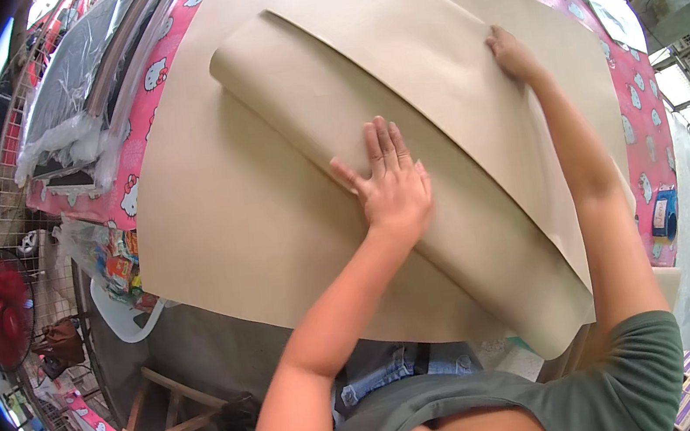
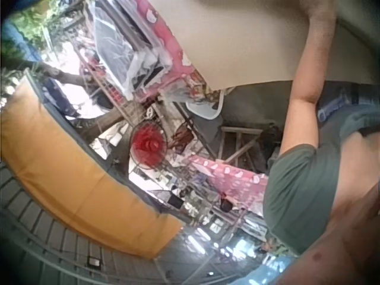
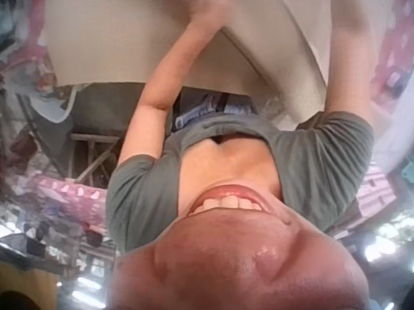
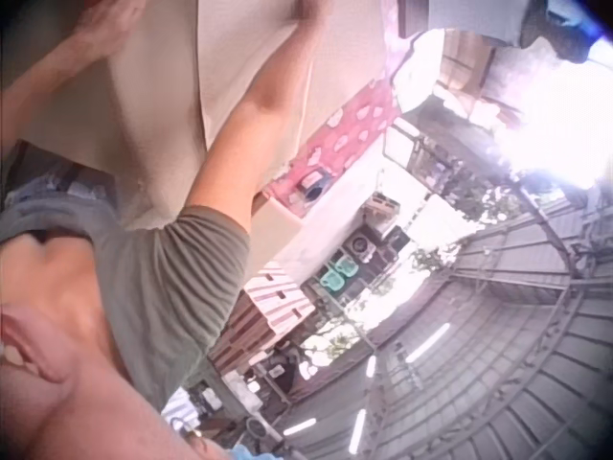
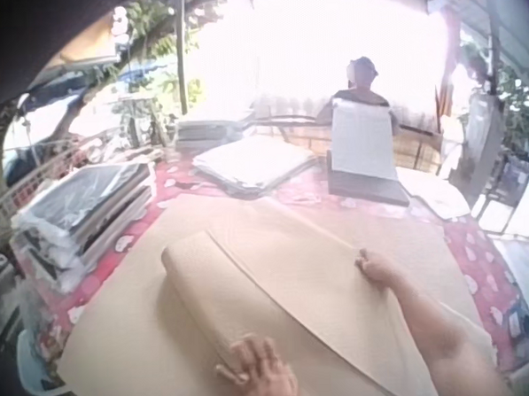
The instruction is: The person wraps several flat rectangular items in brown paper, folding the paper around each item and securing the seams with clear tape using a tape dispenser.
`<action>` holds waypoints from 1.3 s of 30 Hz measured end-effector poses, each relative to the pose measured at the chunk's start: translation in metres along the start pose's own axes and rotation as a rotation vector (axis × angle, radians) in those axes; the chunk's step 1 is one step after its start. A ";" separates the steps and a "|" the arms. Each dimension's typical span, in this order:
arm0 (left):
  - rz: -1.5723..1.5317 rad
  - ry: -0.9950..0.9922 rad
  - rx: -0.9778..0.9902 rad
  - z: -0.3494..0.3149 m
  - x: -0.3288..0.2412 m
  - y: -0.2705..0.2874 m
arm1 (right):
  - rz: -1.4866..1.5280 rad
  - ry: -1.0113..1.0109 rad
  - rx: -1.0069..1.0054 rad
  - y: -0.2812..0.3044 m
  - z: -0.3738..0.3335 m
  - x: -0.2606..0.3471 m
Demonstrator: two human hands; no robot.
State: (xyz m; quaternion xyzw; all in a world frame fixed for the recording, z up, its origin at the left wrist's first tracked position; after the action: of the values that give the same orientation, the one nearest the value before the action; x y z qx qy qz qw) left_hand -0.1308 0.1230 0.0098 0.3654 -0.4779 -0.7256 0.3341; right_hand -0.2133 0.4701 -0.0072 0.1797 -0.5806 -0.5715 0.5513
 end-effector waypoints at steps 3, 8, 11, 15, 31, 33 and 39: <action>0.012 -0.211 0.281 0.030 0.001 -0.004 | -0.249 0.304 0.209 -0.015 -0.070 0.086; -0.395 -0.203 0.497 0.068 0.018 -0.013 | -0.186 0.439 0.245 0.027 -0.144 0.154; -0.309 -0.315 0.183 0.065 0.019 -0.013 | -0.290 0.474 0.623 0.053 -0.108 0.169; 0.003 -0.375 0.107 0.055 0.011 -0.010 | 0.277 0.429 0.841 0.062 -0.091 0.170; -0.547 0.064 0.271 0.050 0.029 -0.002 | 0.263 0.370 0.760 -0.012 -0.120 0.155; -0.338 0.292 -0.244 0.003 0.051 0.028 | 0.453 0.065 0.825 -0.012 -0.118 0.130; -0.360 0.951 -0.087 -0.056 0.044 -0.012 | 0.815 -0.055 0.584 -0.011 -0.122 0.114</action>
State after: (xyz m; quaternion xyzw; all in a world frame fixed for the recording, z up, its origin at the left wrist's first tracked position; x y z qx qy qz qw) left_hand -0.1073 0.0652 -0.0262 0.7175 -0.1717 -0.5444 0.3992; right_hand -0.1519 0.3144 0.0009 0.0702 -0.7536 -0.1278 0.6409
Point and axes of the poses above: each hand's wrist, its own z-axis towards the middle knuckle, its own y-axis out of the back of the hand, x = y × z, the point moved 4 cm from there along z, towards the middle knuckle, and after that the axes turned 13 degrees about -x, right-handed, at the moved point
